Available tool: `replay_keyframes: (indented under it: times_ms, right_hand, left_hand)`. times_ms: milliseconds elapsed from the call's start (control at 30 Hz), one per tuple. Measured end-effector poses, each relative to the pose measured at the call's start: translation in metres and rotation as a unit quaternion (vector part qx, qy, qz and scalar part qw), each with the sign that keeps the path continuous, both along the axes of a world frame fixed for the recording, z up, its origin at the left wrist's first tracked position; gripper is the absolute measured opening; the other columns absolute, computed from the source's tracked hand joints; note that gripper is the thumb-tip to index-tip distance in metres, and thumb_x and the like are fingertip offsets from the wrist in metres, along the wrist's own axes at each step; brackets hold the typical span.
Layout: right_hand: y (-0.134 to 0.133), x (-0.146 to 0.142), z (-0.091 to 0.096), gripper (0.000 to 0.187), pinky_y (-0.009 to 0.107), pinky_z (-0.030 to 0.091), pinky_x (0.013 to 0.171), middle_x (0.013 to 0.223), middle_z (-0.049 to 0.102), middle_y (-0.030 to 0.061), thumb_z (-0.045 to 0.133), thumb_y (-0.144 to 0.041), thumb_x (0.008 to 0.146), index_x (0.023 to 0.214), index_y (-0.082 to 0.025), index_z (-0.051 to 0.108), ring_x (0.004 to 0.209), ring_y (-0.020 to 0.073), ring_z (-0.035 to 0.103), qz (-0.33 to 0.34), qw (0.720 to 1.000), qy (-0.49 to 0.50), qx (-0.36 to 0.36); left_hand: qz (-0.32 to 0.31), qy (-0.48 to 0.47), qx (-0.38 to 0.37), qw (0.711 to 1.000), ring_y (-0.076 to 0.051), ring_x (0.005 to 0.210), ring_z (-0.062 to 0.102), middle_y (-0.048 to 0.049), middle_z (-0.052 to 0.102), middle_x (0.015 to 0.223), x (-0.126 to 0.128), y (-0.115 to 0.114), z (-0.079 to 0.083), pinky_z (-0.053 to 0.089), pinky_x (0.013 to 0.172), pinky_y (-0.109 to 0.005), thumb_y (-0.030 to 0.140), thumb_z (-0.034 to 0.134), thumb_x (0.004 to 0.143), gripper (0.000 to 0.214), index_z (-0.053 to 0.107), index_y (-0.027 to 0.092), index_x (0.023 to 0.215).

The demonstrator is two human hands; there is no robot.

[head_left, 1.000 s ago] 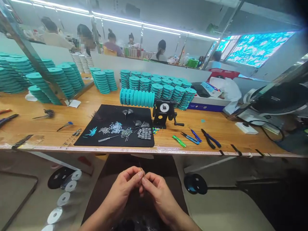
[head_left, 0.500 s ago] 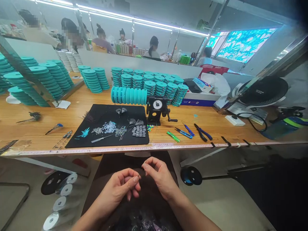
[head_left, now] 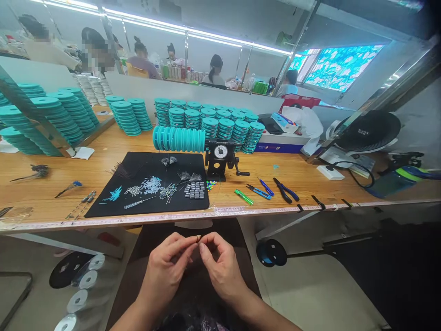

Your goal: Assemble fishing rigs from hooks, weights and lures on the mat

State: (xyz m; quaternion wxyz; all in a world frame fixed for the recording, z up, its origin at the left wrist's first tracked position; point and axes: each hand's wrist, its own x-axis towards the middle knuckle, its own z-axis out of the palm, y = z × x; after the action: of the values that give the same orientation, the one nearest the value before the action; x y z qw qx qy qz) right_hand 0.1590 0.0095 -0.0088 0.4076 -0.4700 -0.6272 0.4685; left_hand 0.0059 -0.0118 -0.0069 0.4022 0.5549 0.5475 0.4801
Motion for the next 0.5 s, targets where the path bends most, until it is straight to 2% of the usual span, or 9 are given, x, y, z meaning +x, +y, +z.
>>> replay_keyframes:
  times_ms: [100,200,267,333,400,500]
  right_hand:
    - [0.0,0.004,0.004,0.012,0.026,0.041,0.069,0.077,0.063,0.0001,0.056,-0.02,0.09,0.08,-0.018,0.062,0.073,0.0156,0.056,-0.005,0.994,-0.092,0.054]
    - [0.002,0.009,0.01,0.009,0.026,0.039,0.069,0.074,0.064,-0.0015,0.06,-0.014,0.085,0.078,-0.019,0.062,0.07,0.0146,0.056,-0.004,0.978,-0.17,0.123]
    - [0.012,0.017,0.016,0.008,0.024,0.041,0.067,0.074,0.065,-0.002,0.059,-0.015,0.086,0.08,-0.019,0.062,0.069,0.0137,0.058,-0.009,0.968,-0.193,0.157]
    - [0.033,0.036,0.024,0.01,0.022,0.044,0.067,0.078,0.066,-0.0013,0.055,-0.019,0.091,0.084,-0.02,0.061,0.071,0.0133,0.061,-0.053,0.953,-0.236,0.184]
    - [0.064,0.064,0.03,0.013,0.023,0.047,0.072,0.083,0.067,0.0016,0.05,-0.022,0.095,0.088,-0.019,0.061,0.078,0.0151,0.062,-0.132,0.922,-0.302,0.204]
    - [0.115,0.115,0.03,0.014,0.031,0.047,0.081,0.092,0.066,0.008,0.049,-0.019,0.095,0.092,-0.016,0.062,0.089,0.0203,0.062,-0.205,0.889,-0.363,0.191]
  left_hand:
    - [-0.013,0.135,0.104,0.985,-0.015,0.066,0.064,-0.0019,0.066,0.078,-0.003,0.0,-0.009,0.05,0.064,-0.02,0.025,0.065,0.086,0.019,0.077,0.029,0.1]
    - [-0.051,0.176,0.132,0.974,-0.015,0.066,0.066,-0.0011,0.068,0.08,-0.005,0.005,-0.016,0.051,0.065,-0.019,0.03,0.058,0.09,0.018,0.075,0.028,0.098]
    - [-0.086,0.182,0.103,0.974,-0.015,0.07,0.068,-0.0008,0.069,0.085,-0.007,0.009,-0.017,0.052,0.066,-0.018,0.033,0.055,0.091,0.019,0.073,0.028,0.095]
    - [-0.117,0.183,0.055,0.975,-0.016,0.077,0.069,-0.0007,0.069,0.091,-0.009,0.011,-0.017,0.052,0.069,-0.017,0.036,0.055,0.091,0.018,0.071,0.028,0.09]
    - [-0.137,0.169,0.01,0.976,-0.017,0.083,0.068,-0.0007,0.07,0.094,-0.014,0.011,-0.016,0.052,0.072,-0.016,0.04,0.056,0.09,0.019,0.071,0.028,0.087]
    - [-0.155,0.112,-0.058,0.98,-0.019,0.08,0.067,-0.0007,0.071,0.088,-0.023,0.01,-0.021,0.051,0.07,-0.016,0.044,0.058,0.088,0.022,0.071,0.028,0.084]
